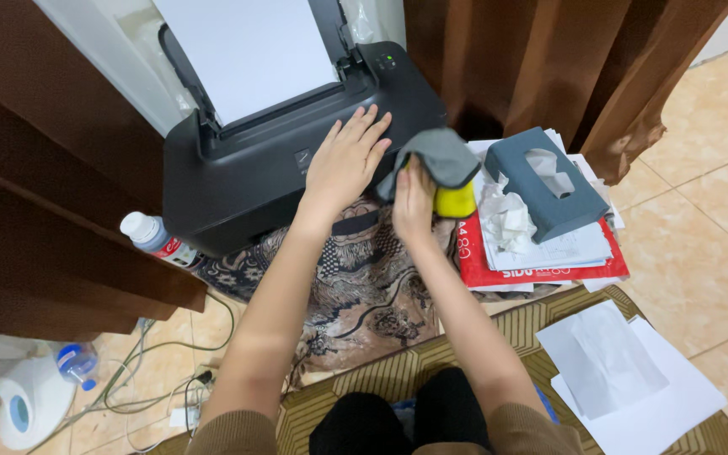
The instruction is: The person cleans a black printer using a yellow cloth and a white tissue, wiping the top and interior surfaces. They then place a sheet of white paper into the printer's input tray.
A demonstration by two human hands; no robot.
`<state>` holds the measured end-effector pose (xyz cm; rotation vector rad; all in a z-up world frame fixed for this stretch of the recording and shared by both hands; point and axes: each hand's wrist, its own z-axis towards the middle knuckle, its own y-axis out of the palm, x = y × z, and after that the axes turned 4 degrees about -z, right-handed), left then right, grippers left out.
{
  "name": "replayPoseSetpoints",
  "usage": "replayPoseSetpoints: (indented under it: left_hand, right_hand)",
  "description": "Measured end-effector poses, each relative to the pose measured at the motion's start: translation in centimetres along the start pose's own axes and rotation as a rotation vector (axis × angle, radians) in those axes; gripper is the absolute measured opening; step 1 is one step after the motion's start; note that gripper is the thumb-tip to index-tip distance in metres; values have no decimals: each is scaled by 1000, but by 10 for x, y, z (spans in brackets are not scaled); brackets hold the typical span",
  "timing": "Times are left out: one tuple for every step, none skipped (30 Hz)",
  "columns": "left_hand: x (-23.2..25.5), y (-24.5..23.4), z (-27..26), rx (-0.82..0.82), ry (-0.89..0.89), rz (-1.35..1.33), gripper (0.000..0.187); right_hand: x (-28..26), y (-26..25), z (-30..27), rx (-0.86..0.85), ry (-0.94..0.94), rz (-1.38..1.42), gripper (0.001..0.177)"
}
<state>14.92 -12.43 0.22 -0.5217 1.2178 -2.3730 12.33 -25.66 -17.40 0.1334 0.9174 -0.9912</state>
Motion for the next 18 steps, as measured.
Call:
replayPoseSetpoints:
  left_hand:
    - [1, -1, 0, -7, 3, 11, 47]
    - [3, -1, 0, 22, 22, 10, 46]
    - [4, -2, 1, 50, 41, 9, 45]
    - [6, -3, 1, 79, 60, 7, 45]
    - [7, -4, 0, 105, 59, -35, 41]
    - [9, -5, -2, 132, 57, -77, 37]
    - [11, -6, -4, 158, 55, -119, 33]
    - [13, -6, -6, 206, 81, -104, 31]
    - [15, -6, -7, 254, 106, -90, 30]
    - [16, -6, -8, 302, 132, -76, 29]
    - [18, -6, -9, 316, 146, -66, 31]
    - [19, -6, -10, 330, 160, -56, 33]
    - [21, -6, -10, 345, 174, -45, 34]
    - [22, -7, -9, 325, 140, -67, 34]
    - [22, -8, -9, 306, 106, -88, 34]
    - [23, -9, -8, 286, 71, -109, 33]
    - [24, -10, -8, 290, 77, -110, 33]
    - [24, -11, -8, 293, 83, -112, 33]
  right_hand:
    - [2, -1, 13, 25, 13, -15, 59]
    - [5, -5, 27, 50, 27, -30, 59]
    - [8, -9, 40, 75, 40, -46, 59]
    - [12, -13, 52, 110, 52, 79, 59]
    - [15, -17, 61, 144, 65, 203, 59]
    - [16, -18, 63, 178, 77, 328, 58]
    - [16, -18, 60, 183, 105, 307, 57]
    - [16, -18, 54, 188, 133, 286, 56]
    - [13, -17, 45, 192, 161, 264, 55]
    - [9, -14, 33, 209, 117, 185, 55]
    - [3, -9, 22, 224, 70, 108, 55]
    - [-2, -7, 14, 236, 22, 32, 56]
    - [-6, -9, 12, 209, -10, 42, 54]
    - [-10, -13, 10, 181, -42, 51, 52]
    - [-13, -18, 12, 154, -75, 62, 51]
    - [-14, -22, 23, 146, -87, 52, 49]
    - [-14, -27, 41, 137, -97, 41, 47]
    - [-12, -31, 61, 129, -107, 31, 46]
